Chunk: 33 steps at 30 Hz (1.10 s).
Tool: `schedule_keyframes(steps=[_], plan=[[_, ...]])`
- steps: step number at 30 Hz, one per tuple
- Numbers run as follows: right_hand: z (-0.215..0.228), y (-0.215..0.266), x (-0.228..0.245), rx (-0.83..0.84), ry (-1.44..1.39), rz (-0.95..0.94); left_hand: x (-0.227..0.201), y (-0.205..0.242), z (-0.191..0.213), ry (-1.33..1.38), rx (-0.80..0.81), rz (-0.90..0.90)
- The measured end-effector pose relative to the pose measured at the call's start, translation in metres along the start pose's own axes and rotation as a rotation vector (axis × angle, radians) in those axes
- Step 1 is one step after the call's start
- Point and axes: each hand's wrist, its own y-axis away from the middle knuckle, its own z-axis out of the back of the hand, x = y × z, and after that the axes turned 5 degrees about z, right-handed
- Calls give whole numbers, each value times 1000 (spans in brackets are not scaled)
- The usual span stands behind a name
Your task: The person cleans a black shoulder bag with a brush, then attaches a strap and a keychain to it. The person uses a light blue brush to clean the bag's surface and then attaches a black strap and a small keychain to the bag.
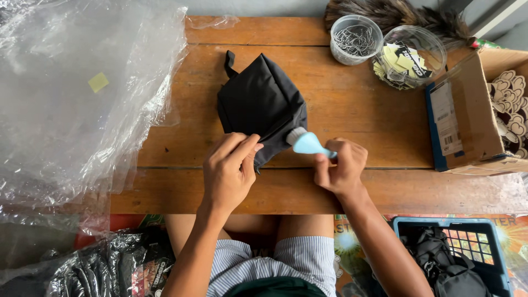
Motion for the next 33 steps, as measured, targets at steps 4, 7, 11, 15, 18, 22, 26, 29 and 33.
schedule_keyframes(steps=[4,7,11,15,18,22,26,29,33], plan=[[3,-17,10,27,136,31,5,5,0,7,31,12],[5,-11,6,77,294,-54,9,6,7,-53,64,-24],[8,-8,3,149,44,-201,16,10,20,-200,211,-186],[2,-33,29,371,-146,-128,35,28,36,-273,257,-230],[2,-39,34,437,-73,-145,43,37,51,-239,234,-197],[2,-23,15,429,209,-116,49,50,56,-151,182,-117],[0,-24,19,353,189,-260,44,60,57,-103,183,-20],[-4,-31,40,451,-52,-347,42,59,61,-147,247,-27],[-2,-26,37,551,-86,-450,47,60,62,-165,354,-41]])
